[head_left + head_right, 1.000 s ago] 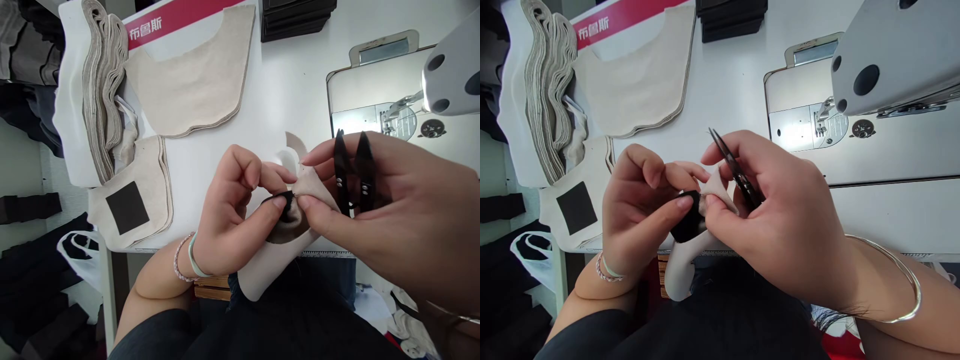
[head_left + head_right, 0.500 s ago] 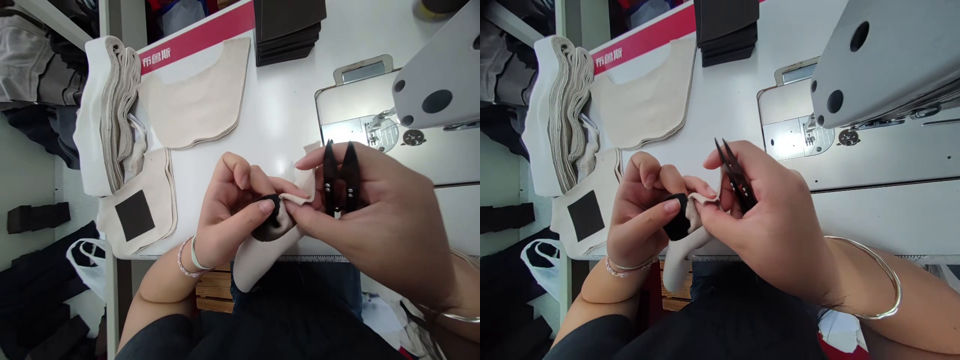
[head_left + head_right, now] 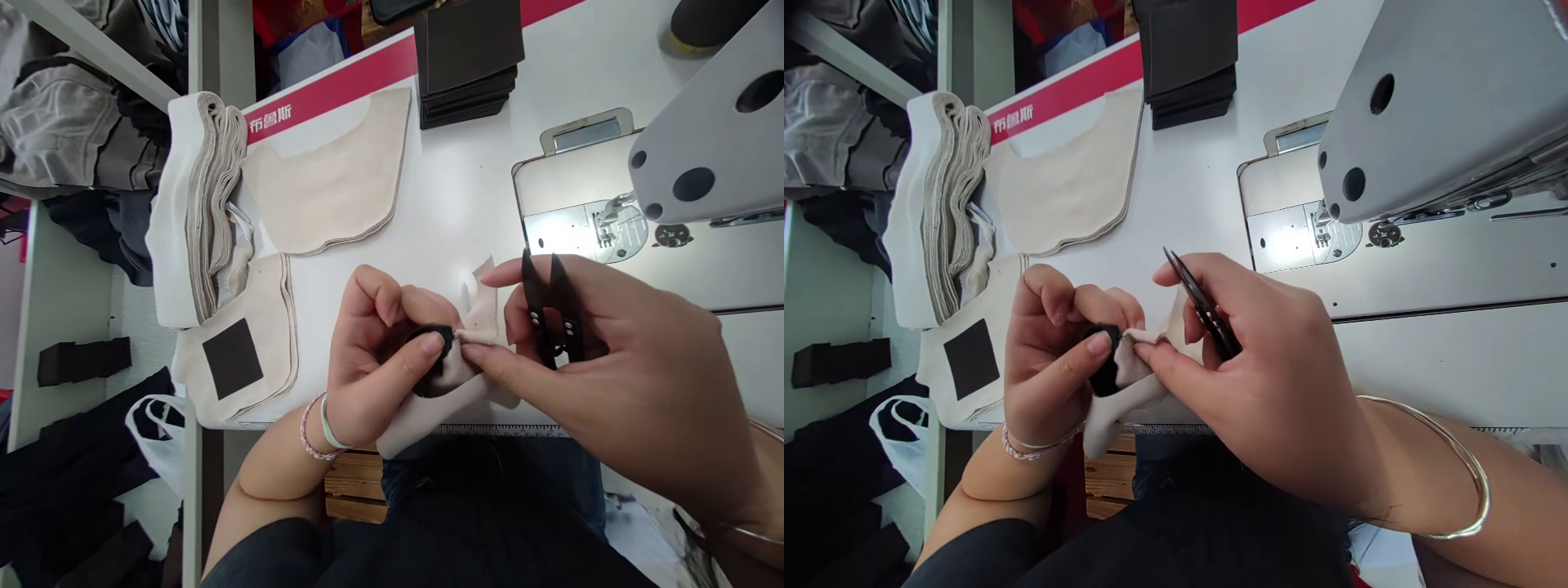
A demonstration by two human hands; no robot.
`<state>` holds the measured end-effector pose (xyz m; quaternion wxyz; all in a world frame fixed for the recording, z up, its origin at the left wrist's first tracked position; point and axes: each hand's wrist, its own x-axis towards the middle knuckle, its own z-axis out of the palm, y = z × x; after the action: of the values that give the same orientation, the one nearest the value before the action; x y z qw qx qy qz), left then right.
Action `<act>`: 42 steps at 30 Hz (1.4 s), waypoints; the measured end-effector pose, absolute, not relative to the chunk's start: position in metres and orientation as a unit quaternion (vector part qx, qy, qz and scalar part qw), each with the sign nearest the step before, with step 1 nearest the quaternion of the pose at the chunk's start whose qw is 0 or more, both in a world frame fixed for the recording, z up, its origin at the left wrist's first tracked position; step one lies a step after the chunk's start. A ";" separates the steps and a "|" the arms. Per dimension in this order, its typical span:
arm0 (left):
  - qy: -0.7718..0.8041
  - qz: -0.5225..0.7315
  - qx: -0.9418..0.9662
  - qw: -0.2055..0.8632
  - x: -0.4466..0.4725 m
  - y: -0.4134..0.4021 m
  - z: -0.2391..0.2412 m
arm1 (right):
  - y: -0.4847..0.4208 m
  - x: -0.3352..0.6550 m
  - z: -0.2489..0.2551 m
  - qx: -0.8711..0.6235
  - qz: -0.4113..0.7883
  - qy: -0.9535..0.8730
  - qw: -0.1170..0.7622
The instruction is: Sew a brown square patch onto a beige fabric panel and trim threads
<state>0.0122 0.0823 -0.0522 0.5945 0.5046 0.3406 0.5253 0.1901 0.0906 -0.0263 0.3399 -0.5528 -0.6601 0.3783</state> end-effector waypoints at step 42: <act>0.404 0.573 0.583 0.411 0.024 0.079 -0.049 | 0.081 0.192 -0.022 -0.409 0.615 -0.648 0.185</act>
<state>0.0242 0.0788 -0.0487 0.4107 0.5832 0.4035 0.5731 0.1919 0.0806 -0.0219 0.1849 -0.4088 -0.6483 0.6152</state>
